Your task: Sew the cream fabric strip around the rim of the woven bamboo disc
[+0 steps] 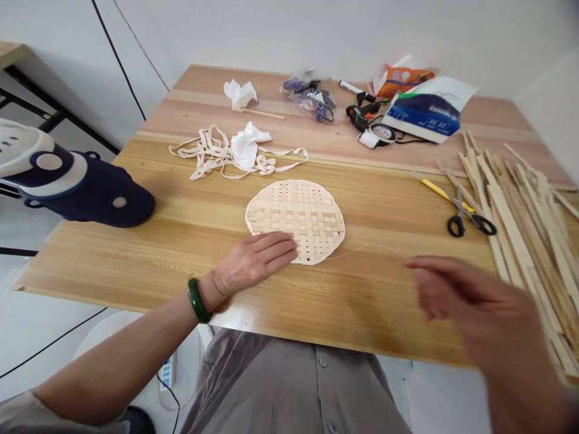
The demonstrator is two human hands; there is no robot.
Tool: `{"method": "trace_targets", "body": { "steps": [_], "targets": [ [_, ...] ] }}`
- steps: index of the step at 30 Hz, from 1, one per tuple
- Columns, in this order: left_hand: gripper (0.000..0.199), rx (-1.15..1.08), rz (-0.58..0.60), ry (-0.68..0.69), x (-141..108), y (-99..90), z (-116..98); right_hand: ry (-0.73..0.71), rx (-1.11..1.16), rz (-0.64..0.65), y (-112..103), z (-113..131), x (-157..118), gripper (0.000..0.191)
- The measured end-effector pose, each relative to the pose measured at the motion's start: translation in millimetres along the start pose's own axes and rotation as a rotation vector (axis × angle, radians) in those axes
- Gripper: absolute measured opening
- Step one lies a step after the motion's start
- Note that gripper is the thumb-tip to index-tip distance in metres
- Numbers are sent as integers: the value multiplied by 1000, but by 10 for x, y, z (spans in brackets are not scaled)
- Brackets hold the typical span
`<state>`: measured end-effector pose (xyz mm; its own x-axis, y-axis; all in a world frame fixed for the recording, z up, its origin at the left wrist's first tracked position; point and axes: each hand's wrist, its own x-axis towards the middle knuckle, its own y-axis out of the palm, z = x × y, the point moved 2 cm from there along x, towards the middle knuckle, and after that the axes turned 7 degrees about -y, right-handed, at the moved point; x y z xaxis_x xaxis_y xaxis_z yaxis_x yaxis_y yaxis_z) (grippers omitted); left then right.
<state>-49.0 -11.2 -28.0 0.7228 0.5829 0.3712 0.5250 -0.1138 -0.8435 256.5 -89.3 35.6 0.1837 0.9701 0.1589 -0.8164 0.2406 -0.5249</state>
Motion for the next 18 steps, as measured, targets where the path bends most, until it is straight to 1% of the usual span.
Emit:
{"method": "trace_targets", "body": {
  "steps": [2,3,4,5,6,8,10,12,14,15,16,17,18],
  "targets": [
    [30,-5,19,-10,2,6,2,-4,-2,174,408,52,-59,14],
    [30,-1,20,-8,4,9,3,-14,9,244,562,64,-72,17],
    [28,7,18,-5,7,12,6,-29,11,295,670,73,-75,19],
    [27,14,15,-4,9,16,11,-45,10,328,732,83,-67,20],
    [26,16,16,-9,9,20,21,-58,2,335,749,96,-51,21],
    [25,10,30,-43,5,23,45,-54,-10,272,674,135,2,19],
    [27,4,48,-88,-5,12,48,-5,14,155,530,173,61,18],
    [24,-7,13,-137,-14,-27,-6,61,43,60,401,177,112,18],
    [17,-82,-56,-218,-17,-80,-131,84,57,21,317,133,144,19],
    [15,-159,-80,-281,-15,-100,-216,77,64,-5,278,97,149,19],
    [15,-271,-78,-357,-8,-107,-312,58,74,-42,230,55,143,20],
    [16,-421,-41,-458,1,-94,-413,32,86,-85,166,13,124,22],
    [19,-613,39,-585,14,-56,-517,9,98,-124,85,-25,90,24]
  ]
}}
